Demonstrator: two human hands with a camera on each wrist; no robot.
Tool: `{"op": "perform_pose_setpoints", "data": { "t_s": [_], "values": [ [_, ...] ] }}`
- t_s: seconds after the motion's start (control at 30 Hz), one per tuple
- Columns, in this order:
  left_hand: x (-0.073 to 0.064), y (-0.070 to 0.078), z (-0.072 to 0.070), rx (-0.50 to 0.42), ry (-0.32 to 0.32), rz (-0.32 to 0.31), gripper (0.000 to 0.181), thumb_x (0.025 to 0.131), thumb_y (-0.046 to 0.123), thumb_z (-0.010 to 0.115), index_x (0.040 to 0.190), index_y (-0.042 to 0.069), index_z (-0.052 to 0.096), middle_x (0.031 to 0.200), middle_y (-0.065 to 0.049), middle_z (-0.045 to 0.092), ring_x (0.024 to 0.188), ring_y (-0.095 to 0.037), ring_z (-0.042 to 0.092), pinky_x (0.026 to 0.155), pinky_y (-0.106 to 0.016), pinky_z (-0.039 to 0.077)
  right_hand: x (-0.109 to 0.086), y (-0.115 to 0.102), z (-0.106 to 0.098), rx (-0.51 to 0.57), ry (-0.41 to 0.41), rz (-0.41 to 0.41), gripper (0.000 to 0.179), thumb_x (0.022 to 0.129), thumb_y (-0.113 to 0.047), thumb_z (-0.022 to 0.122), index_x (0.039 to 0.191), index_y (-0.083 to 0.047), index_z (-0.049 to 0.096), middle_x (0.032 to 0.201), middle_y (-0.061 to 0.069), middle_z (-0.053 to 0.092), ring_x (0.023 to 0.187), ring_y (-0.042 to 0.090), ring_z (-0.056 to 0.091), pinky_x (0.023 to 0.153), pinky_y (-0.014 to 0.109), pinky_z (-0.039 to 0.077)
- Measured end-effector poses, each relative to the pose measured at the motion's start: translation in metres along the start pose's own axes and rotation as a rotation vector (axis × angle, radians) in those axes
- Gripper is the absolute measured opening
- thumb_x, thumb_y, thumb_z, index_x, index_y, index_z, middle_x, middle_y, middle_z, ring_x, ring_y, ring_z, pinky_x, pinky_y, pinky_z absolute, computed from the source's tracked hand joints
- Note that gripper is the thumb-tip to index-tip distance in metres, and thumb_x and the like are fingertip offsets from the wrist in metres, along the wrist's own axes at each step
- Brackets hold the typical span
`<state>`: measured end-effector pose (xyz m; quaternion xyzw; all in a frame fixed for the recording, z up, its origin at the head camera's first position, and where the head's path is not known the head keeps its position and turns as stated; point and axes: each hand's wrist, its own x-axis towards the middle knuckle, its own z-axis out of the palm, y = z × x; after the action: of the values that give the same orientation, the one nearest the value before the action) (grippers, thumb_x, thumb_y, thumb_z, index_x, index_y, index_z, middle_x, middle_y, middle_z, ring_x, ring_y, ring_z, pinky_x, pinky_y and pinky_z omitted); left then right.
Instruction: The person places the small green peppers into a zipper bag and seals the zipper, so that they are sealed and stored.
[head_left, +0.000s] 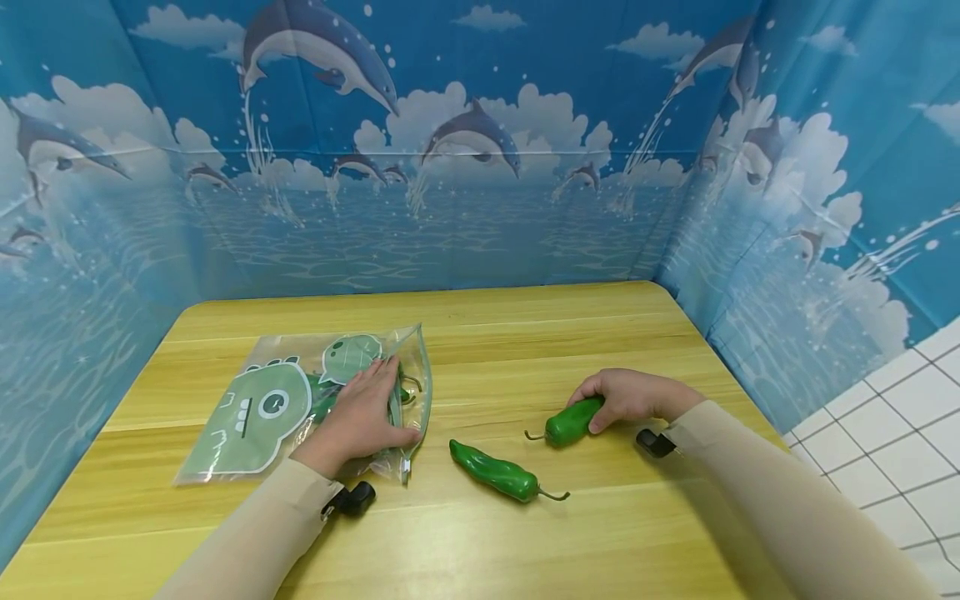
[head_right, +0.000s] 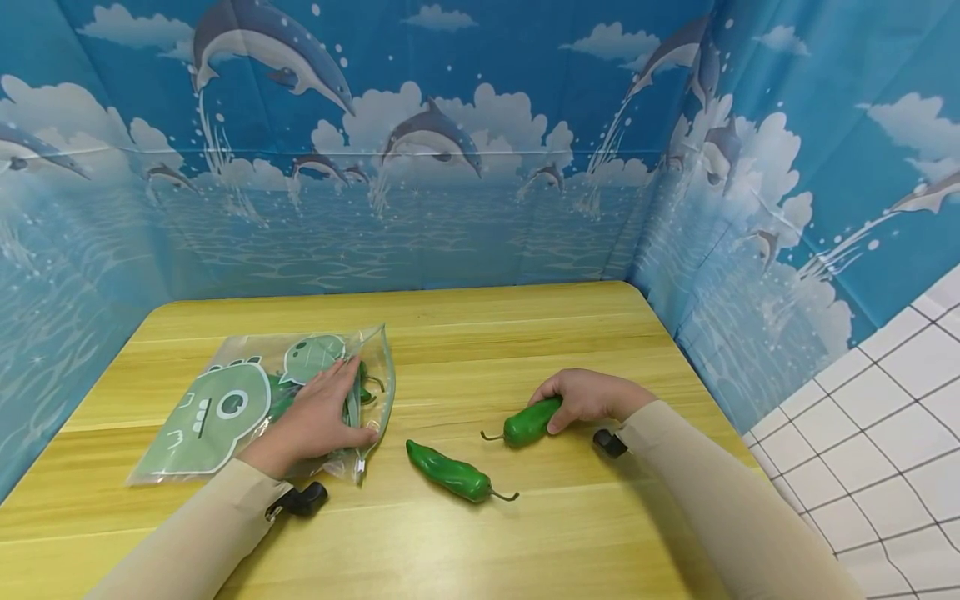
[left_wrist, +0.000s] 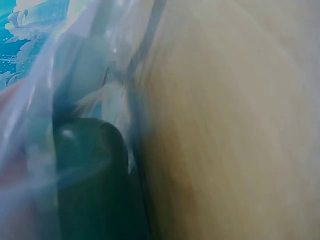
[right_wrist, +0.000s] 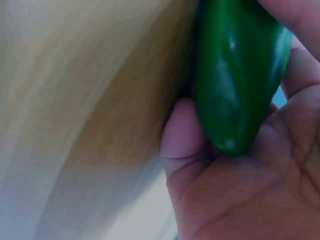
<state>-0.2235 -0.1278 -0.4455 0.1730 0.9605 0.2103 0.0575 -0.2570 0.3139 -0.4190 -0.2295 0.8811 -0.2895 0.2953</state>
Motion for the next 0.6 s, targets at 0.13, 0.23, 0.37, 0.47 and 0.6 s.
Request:
{"op": "perform_pose_setpoints", "data": {
  "t_s": [0.13, 0.23, 0.37, 0.47, 0.6],
  "values": [
    [0.0, 0.0, 0.0, -0.002, -0.003, -0.002, 0.13, 0.08, 0.058, 0.084, 0.169, 0.003, 0.007, 0.177, -0.015, 0.013, 0.165, -0.037, 0.007, 0.133, -0.06, 0.009, 0.0, 0.002, 0.001, 0.01, 0.012, 0.018, 0.035, 0.087, -0.011, 0.084, 0.122, -0.012, 0.077, 0.115, 0.002, 0.074, 0.096, 0.015, 0.062, 0.086, 0.029, 0.053],
    [0.0, 0.0, 0.0, -0.001, -0.005, -0.002, 0.13, 0.08, 0.059, 0.084, 0.169, 0.003, 0.007, 0.177, -0.015, 0.013, 0.165, -0.037, 0.007, 0.133, -0.06, 0.009, 0.0, 0.005, 0.002, 0.026, 0.022, 0.029, 0.035, 0.088, -0.013, 0.085, 0.121, -0.012, 0.077, 0.116, 0.002, 0.073, 0.096, 0.016, 0.061, 0.086, 0.03, 0.052],
    [0.001, 0.0, 0.0, -0.003, -0.009, -0.001, 0.13, 0.081, 0.059, 0.084, 0.169, 0.003, 0.007, 0.177, -0.015, 0.012, 0.165, -0.037, 0.007, 0.133, -0.06, 0.009, -0.001, 0.009, 0.003, 0.046, 0.037, 0.032, 0.035, 0.088, -0.014, 0.084, 0.122, -0.012, 0.076, 0.119, 0.004, 0.071, 0.098, 0.018, 0.06, 0.086, 0.03, 0.052],
    [0.001, -0.001, -0.001, -0.004, -0.009, 0.0, 0.13, 0.08, 0.059, 0.084, 0.169, 0.004, 0.007, 0.177, -0.015, 0.012, 0.165, -0.037, 0.007, 0.133, -0.06, 0.009, 0.0, 0.012, 0.004, 0.054, 0.045, 0.027, 0.035, 0.089, -0.014, 0.083, 0.123, -0.012, 0.076, 0.121, 0.005, 0.07, 0.099, 0.019, 0.06, 0.088, 0.032, 0.052],
    [0.001, -0.002, -0.001, -0.005, -0.008, 0.001, 0.13, 0.08, 0.059, 0.084, 0.169, 0.004, 0.007, 0.177, -0.015, 0.012, 0.165, -0.037, 0.007, 0.133, -0.06, 0.009, 0.001, 0.014, 0.005, 0.061, 0.054, 0.023, 0.036, 0.089, -0.015, 0.083, 0.124, -0.011, 0.075, 0.12, 0.005, 0.07, 0.099, 0.019, 0.06, 0.088, 0.032, 0.051]
  ]
}}
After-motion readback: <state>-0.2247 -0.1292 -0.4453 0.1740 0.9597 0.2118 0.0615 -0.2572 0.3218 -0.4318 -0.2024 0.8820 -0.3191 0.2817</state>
